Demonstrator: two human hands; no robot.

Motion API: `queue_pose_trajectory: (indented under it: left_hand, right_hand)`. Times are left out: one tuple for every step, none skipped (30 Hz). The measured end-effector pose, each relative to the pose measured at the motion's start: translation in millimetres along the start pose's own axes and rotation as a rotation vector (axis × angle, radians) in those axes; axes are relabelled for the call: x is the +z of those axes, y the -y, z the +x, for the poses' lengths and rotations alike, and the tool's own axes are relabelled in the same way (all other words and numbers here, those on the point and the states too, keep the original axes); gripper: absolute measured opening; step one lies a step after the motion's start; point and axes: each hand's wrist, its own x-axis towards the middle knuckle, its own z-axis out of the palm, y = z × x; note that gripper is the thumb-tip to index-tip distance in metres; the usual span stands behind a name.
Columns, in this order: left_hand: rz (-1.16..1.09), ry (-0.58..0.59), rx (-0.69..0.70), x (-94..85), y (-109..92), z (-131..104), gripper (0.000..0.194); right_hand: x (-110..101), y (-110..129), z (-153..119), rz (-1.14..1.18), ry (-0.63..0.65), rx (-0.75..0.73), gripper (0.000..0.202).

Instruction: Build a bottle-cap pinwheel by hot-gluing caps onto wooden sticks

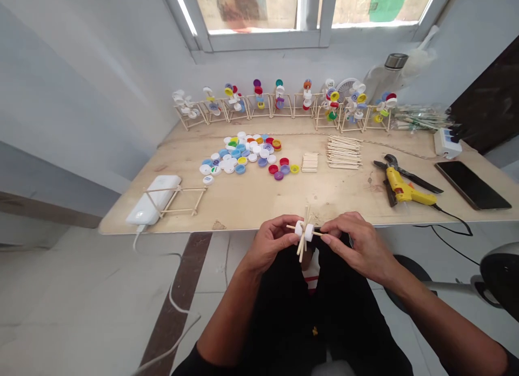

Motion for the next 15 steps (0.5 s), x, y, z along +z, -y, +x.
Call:
queue_pose_trajectory:
  left_hand:
    - [-0.007,-0.01,-0.001,0.6,0.4,0.4,0.031]
    - [-0.011,-0.016,0.001,1.4,0.6,0.8,0.031]
    - [-0.013,-0.016,0.003,2.2,0.7,1.1,0.031]
    - [-0.01,-0.011,0.007,3.2,0.8,1.3,0.03]
    - [-0.005,-0.002,0.01,4.2,0.9,1.5,0.03]
    - [0.003,0.009,0.013,5.2,1.1,1.6,0.029]
    - [0.012,0.02,0.017,6.1,1.3,1.7,0.029]
    - [0.023,0.029,0.021,6.9,1.5,1.7,0.028]
    - [0.033,0.037,0.026,7.6,1.7,1.7,0.028]
    - [0.042,0.043,0.028,8.2,1.9,1.7,0.028]
    - [0.05,0.048,0.029,8.5,2.2,1.6,0.028]
    - [0.057,0.053,0.028,8.6,2.4,1.4,0.027]
    - [0.063,0.056,0.028,8.5,2.6,1.2,0.027]
    - [0.068,0.058,0.026,8.4,2.9,1.0,0.028]
    - [0.071,0.059,0.024,8.2,3.1,0.8,0.028]
  right_hand:
    - [0.4,-0.5,-0.2,-0.016,-0.035,-0.013,0.013]
    - [0.7,-0.7,-0.3,-0.035,-0.067,-0.031,0.014]
    - [1.1,-0.6,-0.5,-0.057,-0.091,-0.051,0.016]
    - [1.5,-0.1,-0.5,-0.075,-0.105,-0.07,0.019]
    - [1.8,0.7,-0.4,-0.088,-0.112,-0.088,0.02]
    - [2.0,1.7,-0.2,-0.094,-0.11,-0.102,0.021]
    - [2.2,2.8,0.0,-0.095,-0.104,-0.112,0.02]
    - [2.4,3.9,0.3,-0.092,-0.099,-0.118,0.019]
    - [2.5,4.8,0.6,-0.087,-0.096,-0.12,0.018]
    - [2.7,5.4,0.9,-0.082,-0.097,-0.12,0.017]
    - [2.8,5.8,1.1,-0.078,-0.1,-0.12,0.016]
    - [2.9,6.0,1.2,-0.075,-0.103,-0.12,0.015]
    - [3.0,6.0,1.3,-0.07,-0.108,-0.121,0.014]
    - [3.1,5.8,1.2,-0.063,-0.111,-0.123,0.013]
    - [3.2,5.6,1.1,-0.055,-0.114,-0.125,0.013]
